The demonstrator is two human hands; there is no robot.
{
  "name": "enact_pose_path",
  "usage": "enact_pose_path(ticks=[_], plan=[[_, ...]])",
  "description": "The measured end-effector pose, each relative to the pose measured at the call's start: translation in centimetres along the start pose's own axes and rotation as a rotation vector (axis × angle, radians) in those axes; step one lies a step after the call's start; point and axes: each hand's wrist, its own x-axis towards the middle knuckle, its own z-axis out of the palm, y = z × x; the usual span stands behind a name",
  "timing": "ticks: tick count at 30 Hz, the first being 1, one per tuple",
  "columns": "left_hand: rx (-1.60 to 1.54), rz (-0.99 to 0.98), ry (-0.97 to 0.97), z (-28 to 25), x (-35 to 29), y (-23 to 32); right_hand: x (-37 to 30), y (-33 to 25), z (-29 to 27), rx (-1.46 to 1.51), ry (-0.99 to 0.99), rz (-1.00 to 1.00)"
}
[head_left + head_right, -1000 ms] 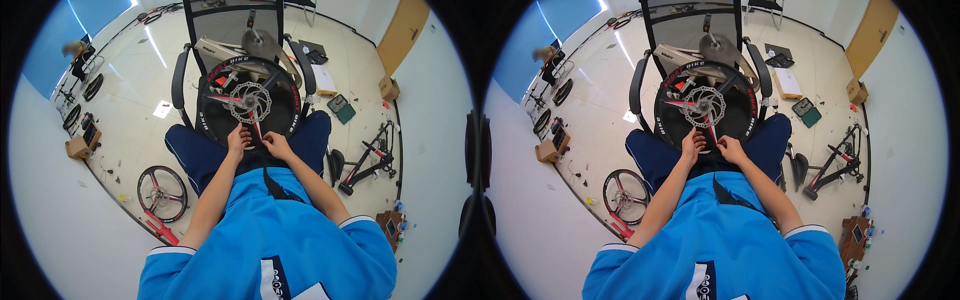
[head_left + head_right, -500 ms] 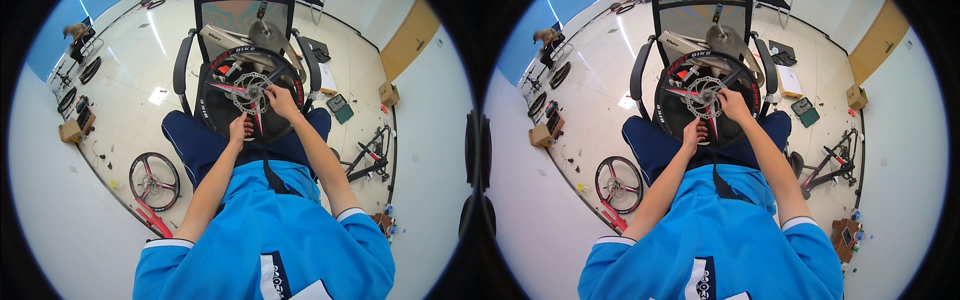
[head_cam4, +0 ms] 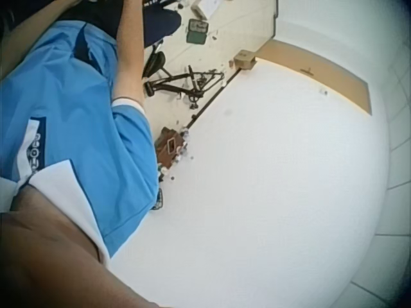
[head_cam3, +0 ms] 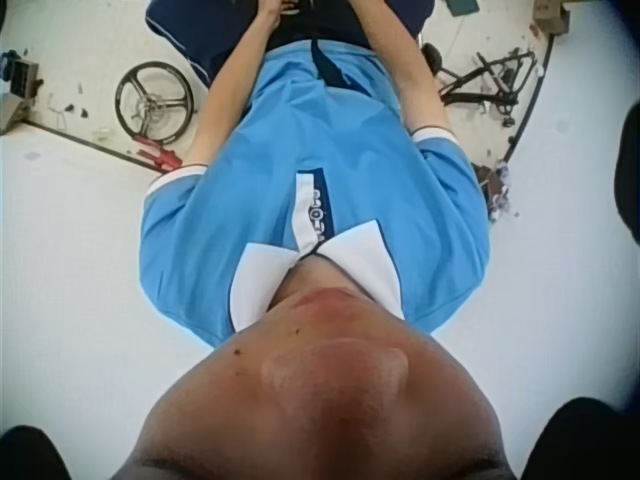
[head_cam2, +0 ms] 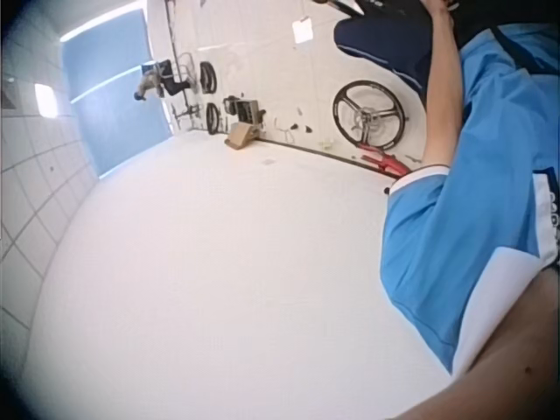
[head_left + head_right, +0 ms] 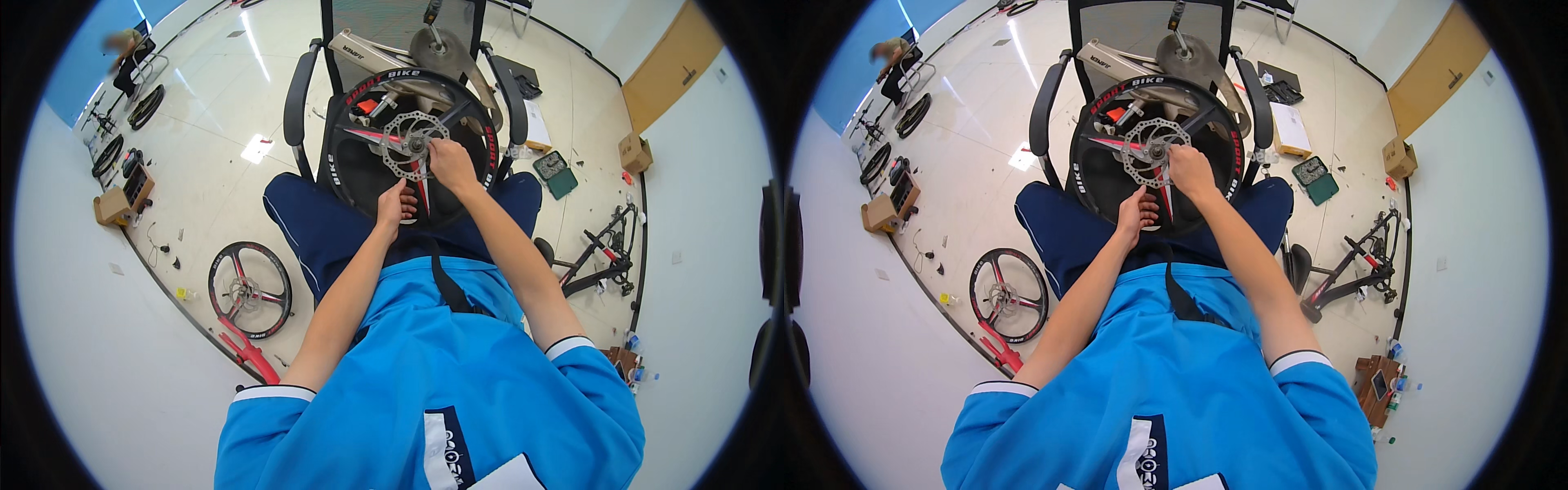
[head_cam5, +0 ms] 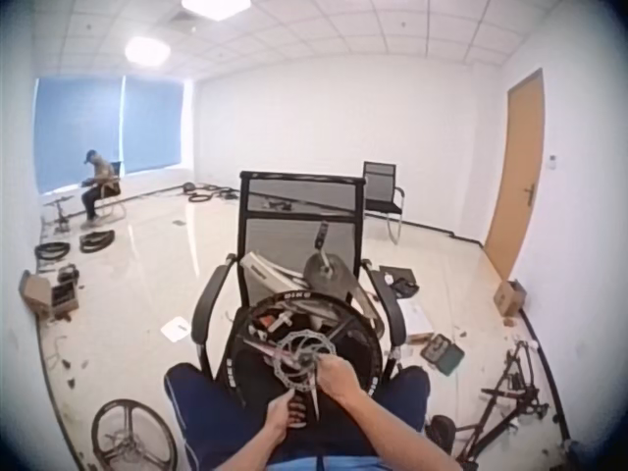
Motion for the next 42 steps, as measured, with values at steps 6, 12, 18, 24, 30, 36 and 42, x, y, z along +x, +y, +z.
enact_pose_path(ticks=[6, 12, 18, 24, 30, 36, 42], plan=[[0.008, 0.007, -0.016, -0.3, 0.2, 0.1, -0.6, -3.1, 1.9, 0.095, 0.204, 0.262], [0.049, 0.001, -0.032, -0.3, 0.3, 0.0, -0.4, -5.4, 2.3, 0.17, 0.266, 0.471], [0.031, -0.01, -0.001, 0.0, 0.4, 0.0, -0.2, -4.9, 2.6, 0.191, 0.256, 0.548], [0.068, -0.002, -0.02, -0.4, 0.3, -0.1, -0.7, -3.2, 2.3, 0.201, 0.212, 0.354], [0.074, -0.006, -0.032, -0.3, 0.4, 0.0, -0.5, -0.5, 1.7, 0.089, 0.038, 0.141], [0.045, -0.036, -0.029, -0.6, 0.3, -0.2, 3.4, 2.2, -3.2, -0.216, -0.439, -0.345], [0.052, -0.053, -0.029, -0.6, 0.3, -0.2, 2.0, 0.9, -2.7, 0.45, 0.025, 0.402]])
